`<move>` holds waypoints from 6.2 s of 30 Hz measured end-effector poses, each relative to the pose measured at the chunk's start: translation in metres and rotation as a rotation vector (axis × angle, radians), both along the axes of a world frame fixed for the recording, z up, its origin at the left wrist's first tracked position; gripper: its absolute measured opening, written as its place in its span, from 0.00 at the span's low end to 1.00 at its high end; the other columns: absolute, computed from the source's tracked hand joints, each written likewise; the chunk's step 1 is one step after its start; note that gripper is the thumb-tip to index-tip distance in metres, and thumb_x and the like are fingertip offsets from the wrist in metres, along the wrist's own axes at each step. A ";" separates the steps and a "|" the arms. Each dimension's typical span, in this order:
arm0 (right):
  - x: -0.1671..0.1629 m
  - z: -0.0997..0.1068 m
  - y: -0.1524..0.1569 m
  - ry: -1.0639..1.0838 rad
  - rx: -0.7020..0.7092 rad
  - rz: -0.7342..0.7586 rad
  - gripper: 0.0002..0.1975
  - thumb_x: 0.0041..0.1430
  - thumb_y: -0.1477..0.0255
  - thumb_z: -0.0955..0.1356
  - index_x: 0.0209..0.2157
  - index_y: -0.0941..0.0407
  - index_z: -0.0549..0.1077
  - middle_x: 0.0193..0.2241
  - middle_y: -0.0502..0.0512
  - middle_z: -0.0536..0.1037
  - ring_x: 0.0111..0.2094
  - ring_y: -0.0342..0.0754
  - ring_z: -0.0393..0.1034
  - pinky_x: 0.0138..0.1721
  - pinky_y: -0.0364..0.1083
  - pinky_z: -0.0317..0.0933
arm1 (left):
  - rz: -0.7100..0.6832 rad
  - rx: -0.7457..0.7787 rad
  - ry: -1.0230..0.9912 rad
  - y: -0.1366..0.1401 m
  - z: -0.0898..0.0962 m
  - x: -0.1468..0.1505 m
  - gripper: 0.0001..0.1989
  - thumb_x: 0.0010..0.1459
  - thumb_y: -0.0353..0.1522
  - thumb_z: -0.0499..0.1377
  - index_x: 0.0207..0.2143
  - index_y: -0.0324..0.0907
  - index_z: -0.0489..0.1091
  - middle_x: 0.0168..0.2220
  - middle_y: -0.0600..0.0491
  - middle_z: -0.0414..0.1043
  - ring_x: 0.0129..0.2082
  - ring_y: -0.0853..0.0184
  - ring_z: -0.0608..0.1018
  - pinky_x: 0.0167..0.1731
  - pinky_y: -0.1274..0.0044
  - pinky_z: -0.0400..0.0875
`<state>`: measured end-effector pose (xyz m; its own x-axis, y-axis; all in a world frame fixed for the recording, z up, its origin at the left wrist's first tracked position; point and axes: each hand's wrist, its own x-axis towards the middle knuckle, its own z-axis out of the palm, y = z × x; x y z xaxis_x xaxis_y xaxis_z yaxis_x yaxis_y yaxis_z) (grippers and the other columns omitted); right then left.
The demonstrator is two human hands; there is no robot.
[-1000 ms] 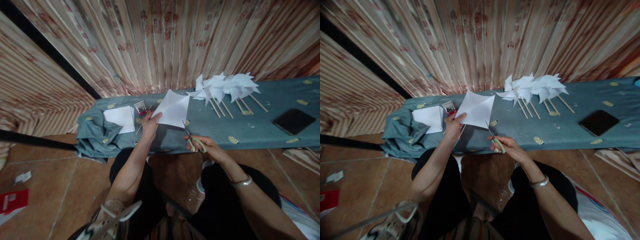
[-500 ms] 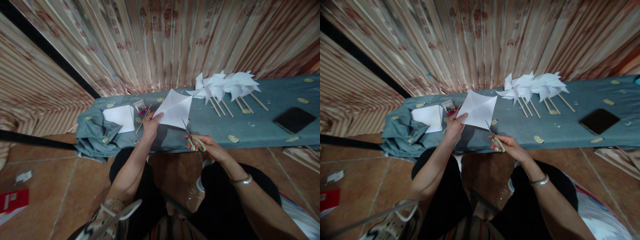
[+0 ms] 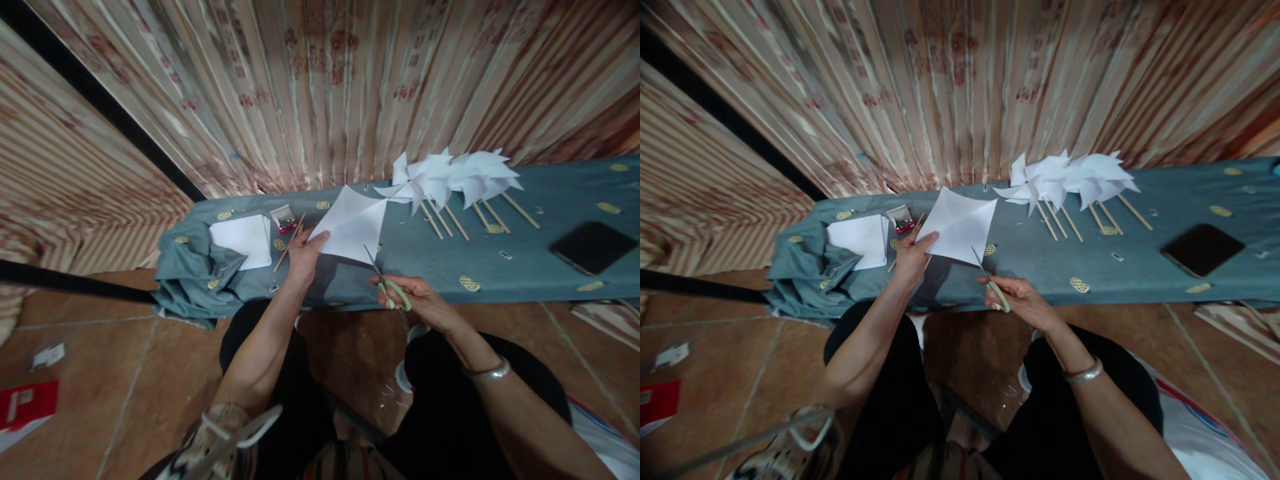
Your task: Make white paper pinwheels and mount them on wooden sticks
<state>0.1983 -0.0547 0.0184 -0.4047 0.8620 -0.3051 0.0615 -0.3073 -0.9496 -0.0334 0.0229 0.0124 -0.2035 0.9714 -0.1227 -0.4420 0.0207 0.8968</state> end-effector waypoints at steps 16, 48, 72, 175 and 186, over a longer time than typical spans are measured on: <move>-0.004 -0.004 0.001 -0.025 -0.044 -0.027 0.32 0.43 0.49 0.75 0.44 0.58 0.79 0.24 0.52 0.74 0.24 0.42 0.65 0.28 0.44 0.61 | 0.003 -0.017 0.002 0.000 -0.001 0.000 0.18 0.36 0.37 0.72 0.31 0.38 0.78 0.24 0.54 0.76 0.24 0.67 0.77 0.29 0.74 0.72; -0.004 -0.003 0.003 -0.014 -0.067 -0.075 0.31 0.40 0.50 0.76 0.41 0.57 0.79 0.25 0.52 0.75 0.27 0.43 0.69 0.29 0.44 0.65 | -0.045 -0.055 0.060 -0.007 -0.002 0.010 0.15 0.34 0.35 0.72 0.27 0.38 0.79 0.24 0.53 0.77 0.22 0.69 0.75 0.25 0.77 0.70; -0.008 -0.002 0.004 0.005 -0.112 -0.140 0.28 0.34 0.49 0.78 0.30 0.57 0.76 0.23 0.49 0.75 0.25 0.40 0.67 0.26 0.41 0.61 | -0.111 -0.089 0.003 -0.014 0.005 0.015 0.15 0.32 0.35 0.73 0.25 0.37 0.77 0.23 0.54 0.75 0.22 0.71 0.72 0.27 0.77 0.67; 0.033 0.013 -0.007 -0.045 -0.126 0.077 0.26 0.44 0.50 0.76 0.37 0.57 0.78 0.25 0.53 0.77 0.24 0.41 0.66 0.25 0.42 0.58 | -0.016 -0.075 0.031 -0.004 -0.011 -0.006 0.20 0.30 0.36 0.74 0.29 0.37 0.77 0.24 0.53 0.76 0.25 0.66 0.77 0.31 0.74 0.72; 0.048 0.011 0.000 -0.234 0.410 -0.560 0.27 0.38 0.57 0.79 0.41 0.51 0.75 0.31 0.51 0.82 0.32 0.49 0.75 0.37 0.48 0.68 | -0.278 -0.162 0.217 -0.022 -0.012 -0.013 0.17 0.32 0.35 0.72 0.28 0.36 0.78 0.22 0.54 0.76 0.21 0.69 0.74 0.26 0.77 0.69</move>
